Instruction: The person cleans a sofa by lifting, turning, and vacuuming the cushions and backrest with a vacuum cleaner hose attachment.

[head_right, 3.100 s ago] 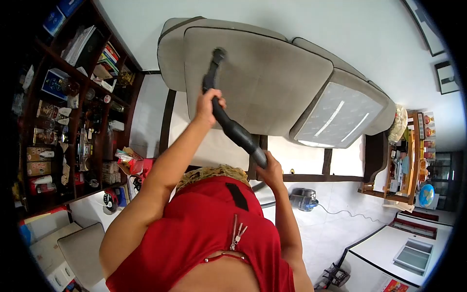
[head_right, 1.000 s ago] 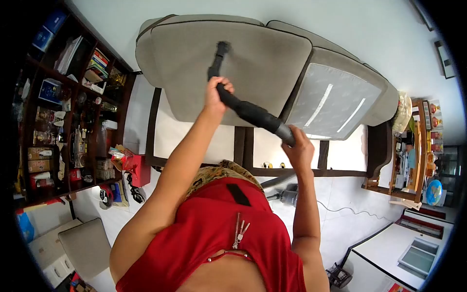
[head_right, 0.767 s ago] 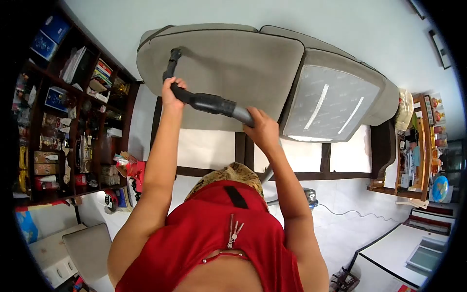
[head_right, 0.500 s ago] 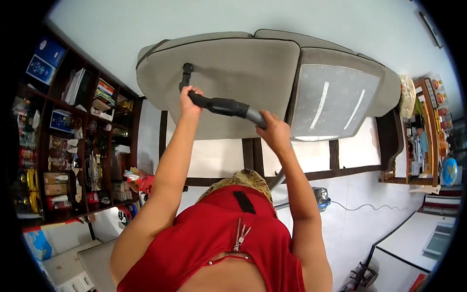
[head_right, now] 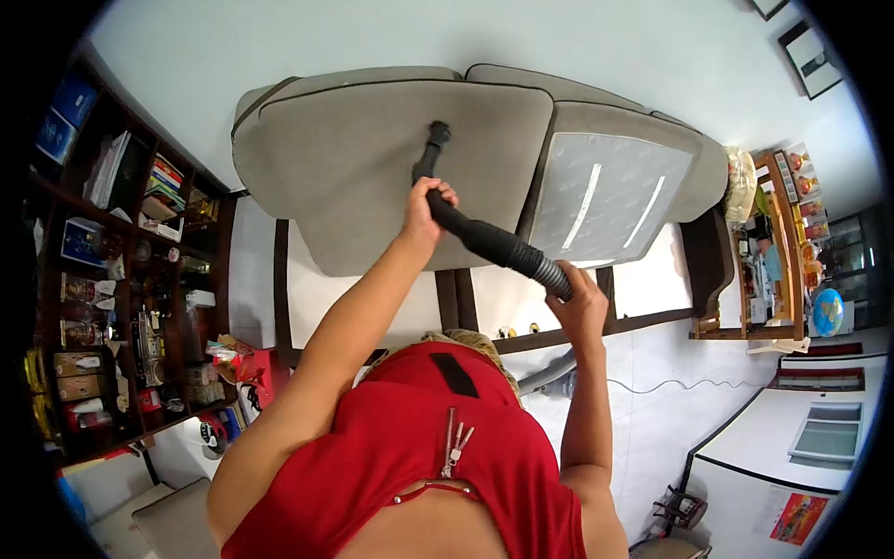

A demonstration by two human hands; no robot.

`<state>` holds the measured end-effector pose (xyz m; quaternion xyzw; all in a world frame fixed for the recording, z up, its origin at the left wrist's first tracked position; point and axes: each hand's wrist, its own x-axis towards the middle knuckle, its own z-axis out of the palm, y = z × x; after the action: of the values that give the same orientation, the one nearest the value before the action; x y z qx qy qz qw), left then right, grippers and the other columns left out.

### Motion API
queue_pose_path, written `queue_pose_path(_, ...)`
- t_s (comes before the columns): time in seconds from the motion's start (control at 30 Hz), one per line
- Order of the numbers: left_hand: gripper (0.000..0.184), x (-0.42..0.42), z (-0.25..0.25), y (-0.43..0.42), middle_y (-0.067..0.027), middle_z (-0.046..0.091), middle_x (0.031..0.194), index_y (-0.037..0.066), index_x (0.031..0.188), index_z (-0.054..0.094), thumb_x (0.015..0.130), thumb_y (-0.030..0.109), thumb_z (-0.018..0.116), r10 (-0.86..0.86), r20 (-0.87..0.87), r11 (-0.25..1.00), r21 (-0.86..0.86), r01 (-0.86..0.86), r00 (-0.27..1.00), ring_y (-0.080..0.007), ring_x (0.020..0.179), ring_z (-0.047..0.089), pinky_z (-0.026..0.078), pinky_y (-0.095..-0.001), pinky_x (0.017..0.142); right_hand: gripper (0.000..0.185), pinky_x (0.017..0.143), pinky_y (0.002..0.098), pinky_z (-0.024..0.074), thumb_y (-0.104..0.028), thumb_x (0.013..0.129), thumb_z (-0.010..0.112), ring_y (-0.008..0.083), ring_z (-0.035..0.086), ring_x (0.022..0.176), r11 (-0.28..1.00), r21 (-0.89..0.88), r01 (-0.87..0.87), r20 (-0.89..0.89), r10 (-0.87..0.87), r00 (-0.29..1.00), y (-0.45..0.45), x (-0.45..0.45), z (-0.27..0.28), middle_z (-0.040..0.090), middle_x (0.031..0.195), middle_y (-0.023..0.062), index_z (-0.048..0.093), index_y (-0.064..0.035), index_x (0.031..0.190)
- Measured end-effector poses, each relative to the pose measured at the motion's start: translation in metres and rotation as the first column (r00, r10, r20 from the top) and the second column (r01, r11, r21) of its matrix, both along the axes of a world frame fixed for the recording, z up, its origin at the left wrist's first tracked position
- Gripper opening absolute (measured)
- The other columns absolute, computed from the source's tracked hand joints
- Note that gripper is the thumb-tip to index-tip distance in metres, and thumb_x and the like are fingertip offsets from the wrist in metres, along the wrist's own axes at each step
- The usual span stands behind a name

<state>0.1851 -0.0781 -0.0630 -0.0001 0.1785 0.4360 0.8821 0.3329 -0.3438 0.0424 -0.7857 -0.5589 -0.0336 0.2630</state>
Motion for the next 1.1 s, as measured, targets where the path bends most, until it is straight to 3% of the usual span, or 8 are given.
queue_pose_path(0.03, 0.017, -0.015, 0.019, -0.005, -0.0026, 0.048, 0.072, 0.008, 0.078, 0.047, 0.08, 0.012, 0.064, 0.035, -0.043, 0.998, 0.062, -0.032, 0.998, -0.0157, 0.065, 0.05, 0.047, -0.0291, 0.063, 0.05, 0.074, 0.0401, 0.0548, -0.005, 0.066, 0.078, 0.0337, 0.069, 0.086, 1.0, -0.015, -0.02, -0.025, 0.02, 0.999, 0.003, -0.002, 0.0, 0.07, 0.098, 0.0118, 0.067, -0.0117, 0.115)
queue_pose_path(0.17, 0.02, -0.075, 0.048, 0.003, -0.0022, 0.047, 0.071, 0.01, 0.072, 0.046, 0.081, 0.016, 0.063, 0.22, -0.154, 0.961, 0.207, -0.186, 0.963, -0.0154, 0.062, 0.049, 0.045, -0.0291, 0.062, 0.047, 0.076, 0.0425, 0.0546, -0.011, 0.07, 0.078, 0.0356, 0.068, 0.089, 0.988, -0.03, -0.149, -0.107, 0.145, 0.984, 0.04, -0.019, -0.002, 0.069, 0.101, 0.0128, 0.065, -0.0134, 0.116)
queue_pose_path(0.3, 0.018, -0.116, 0.039, 0.035, -0.0027, 0.047, 0.07, 0.008, 0.078, 0.045, 0.08, 0.011, 0.063, 0.376, -0.202, 0.926, 0.133, -0.355, 0.904, -0.0166, 0.063, 0.05, 0.048, -0.0279, 0.061, 0.044, 0.074, 0.0445, 0.054, -0.016, 0.074, 0.075, 0.0365, 0.067, 0.087, 0.959, -0.025, -0.284, -0.135, 0.278, 0.951, 0.093, -0.025, -0.016, 0.068, 0.097, 0.0134, 0.063, -0.014, 0.116)
queue_pose_path(0.4, 0.015, -0.114, 0.022, 0.053, -0.0034, 0.047, 0.072, 0.008, 0.079, 0.046, 0.08, 0.009, 0.061, 0.402, -0.249, 0.912, 0.025, -0.409, 0.881, -0.0182, 0.064, 0.048, 0.047, -0.031, 0.063, 0.043, 0.075, 0.0443, 0.0543, -0.015, 0.074, 0.074, 0.0362, 0.067, 0.088, 0.954, -0.042, -0.295, -0.149, 0.286, 0.946, 0.117, -0.019, -0.019, 0.069, 0.099, 0.013, 0.065, -0.0145, 0.116)
queue_pose_path(0.5, 0.016, -0.081, 0.006, 0.052, -0.003, 0.047, 0.072, 0.009, 0.078, 0.045, 0.08, 0.01, 0.061, 0.413, -0.284, 0.902, -0.003, -0.431, 0.865, -0.0181, 0.063, 0.048, 0.047, -0.0316, 0.062, 0.044, 0.074, 0.0439, 0.0544, -0.014, 0.074, 0.074, 0.0358, 0.068, 0.086, 0.957, -0.039, -0.286, -0.097, 0.281, 0.955, 0.118, 0.012, -0.02, 0.069, 0.098, 0.0125, 0.065, -0.0149, 0.117)
queue_pose_path(0.6, 0.017, -0.032, -0.006, 0.04, -0.003, 0.047, 0.072, 0.009, 0.079, 0.045, 0.08, 0.011, 0.062, 0.37, -0.208, 0.928, 0.03, -0.373, 0.905, -0.0179, 0.063, 0.048, 0.047, -0.032, 0.062, 0.049, 0.071, 0.0437, 0.0547, -0.016, 0.072, 0.076, 0.0339, 0.068, 0.084, 0.966, -0.019, -0.259, -0.047, 0.258, 0.965, 0.097, 0.057, -0.022, 0.068, 0.095, 0.0115, 0.064, -0.0159, 0.12)
queue_pose_path(0.83, 0.021, 0.092, 0.003, -0.014, -0.0022, 0.045, 0.075, 0.01, 0.08, 0.042, 0.079, 0.011, 0.062, 0.282, -0.139, 0.956, -0.049, -0.291, 0.949, -0.0161, 0.065, 0.047, 0.048, -0.03, 0.062, 0.051, 0.07, 0.0418, 0.054, -0.011, 0.07, 0.077, 0.0321, 0.068, 0.081, 0.991, -0.023, -0.13, 0.042, 0.131, 0.99, 0.041, 0.153, -0.007, 0.068, 0.092, 0.0099, 0.065, -0.0146, 0.119)
queue_pose_path(1.1, 0.019, 0.191, 0.009, -0.056, -0.0023, 0.046, 0.074, 0.009, 0.082, 0.045, 0.08, 0.014, 0.063, 0.163, -0.094, 0.986, -0.015, -0.165, 0.982, -0.0173, 0.067, 0.048, 0.046, -0.0311, 0.065, 0.051, 0.07, 0.0405, 0.0555, -0.008, 0.071, 0.076, 0.0324, 0.069, 0.08, 1.0, 0.012, 0.004, 0.046, -0.004, 0.999, -0.02, 0.219, 0.007, 0.07, 0.097, 0.0116, 0.066, -0.0138, 0.12)
